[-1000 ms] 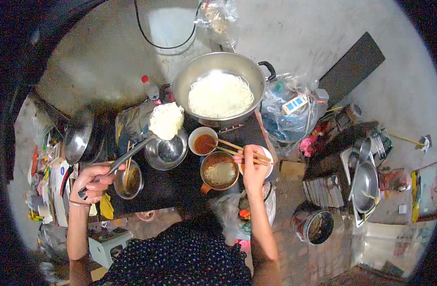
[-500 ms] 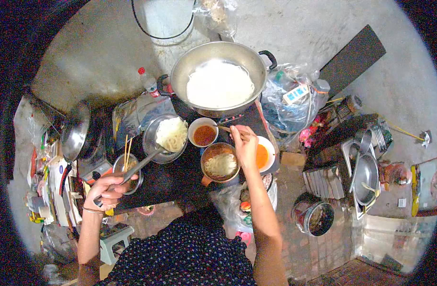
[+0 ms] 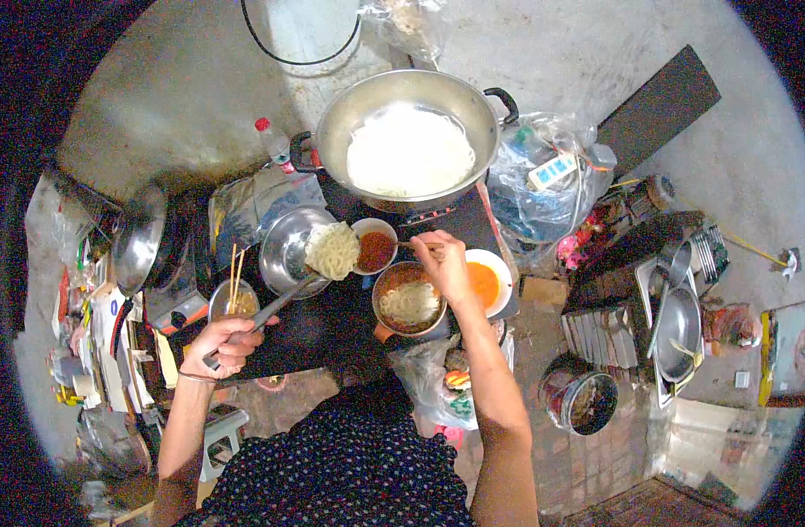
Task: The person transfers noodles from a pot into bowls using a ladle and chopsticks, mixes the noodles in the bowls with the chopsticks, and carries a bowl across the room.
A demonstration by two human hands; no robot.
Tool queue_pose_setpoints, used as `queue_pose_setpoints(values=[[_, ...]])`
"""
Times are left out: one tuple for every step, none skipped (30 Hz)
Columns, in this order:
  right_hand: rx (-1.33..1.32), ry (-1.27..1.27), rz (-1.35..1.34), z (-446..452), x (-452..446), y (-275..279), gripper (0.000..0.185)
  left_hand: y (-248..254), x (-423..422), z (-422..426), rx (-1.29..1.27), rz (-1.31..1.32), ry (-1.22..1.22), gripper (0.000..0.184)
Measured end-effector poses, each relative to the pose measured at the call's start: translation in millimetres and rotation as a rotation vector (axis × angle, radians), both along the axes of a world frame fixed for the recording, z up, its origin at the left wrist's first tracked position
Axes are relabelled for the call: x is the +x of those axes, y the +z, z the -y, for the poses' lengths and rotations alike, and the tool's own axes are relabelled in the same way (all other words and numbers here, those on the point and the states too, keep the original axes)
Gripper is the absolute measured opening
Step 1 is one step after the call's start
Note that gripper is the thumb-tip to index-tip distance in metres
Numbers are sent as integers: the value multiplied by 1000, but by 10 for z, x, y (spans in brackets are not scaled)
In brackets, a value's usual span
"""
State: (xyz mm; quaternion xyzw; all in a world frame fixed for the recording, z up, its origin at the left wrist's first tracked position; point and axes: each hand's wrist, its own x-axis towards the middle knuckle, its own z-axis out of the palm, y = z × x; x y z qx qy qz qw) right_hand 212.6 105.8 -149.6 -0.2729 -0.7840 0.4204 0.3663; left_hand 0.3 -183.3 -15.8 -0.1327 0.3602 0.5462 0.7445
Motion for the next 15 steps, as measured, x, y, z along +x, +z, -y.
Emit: queue_pose_setpoints(values=[[-48,3,23,26,-5,6,7,-29,-4,-10,-1,0,-1,29],[-50,3,23,54,-9,14,7,-59,-8,-15,20,15,-2,29],[0,2,50,86,-15,51,9,-85,-11,-20,41,30,-3,29],[48,2,78,112,-16,62,11,-106,-14,-29,39,30,-2,29],[45,4,77,133,-15,49,11,-120,-16,-41,40,20,-15,28],[50,24,58,157,-20,34,11,-123,-18,-49,41,9,-26,28],[53,44,39,187,-21,23,11,-109,-5,-54,37,7,-23,28],[49,47,38,212,-16,18,11,-87,15,-62,-3,-82,-39,27],[33,-9,23,230,-2,47,10,-71,39,-76,-43,-172,-55,26],[16,-64,10,251,18,80,10,-57,67,-87,-45,-171,-52,26],[34,-106,-58,274,47,120,13,-46,97,-100,-72,-269,-72,25],[32,-106,-56,285,79,108,13,-45,124,-115,-99,-366,-95,24],[-58,-189,-97,295,123,96,14,-55,149,-128,-100,-363,-96,24],[-148,-273,-138,317,162,86,16,-71,172,-141,-124,-424,-104,23],[-283,-296,-195,381,199,151,18,-87,193,-154,-147,-485,-113,23]])
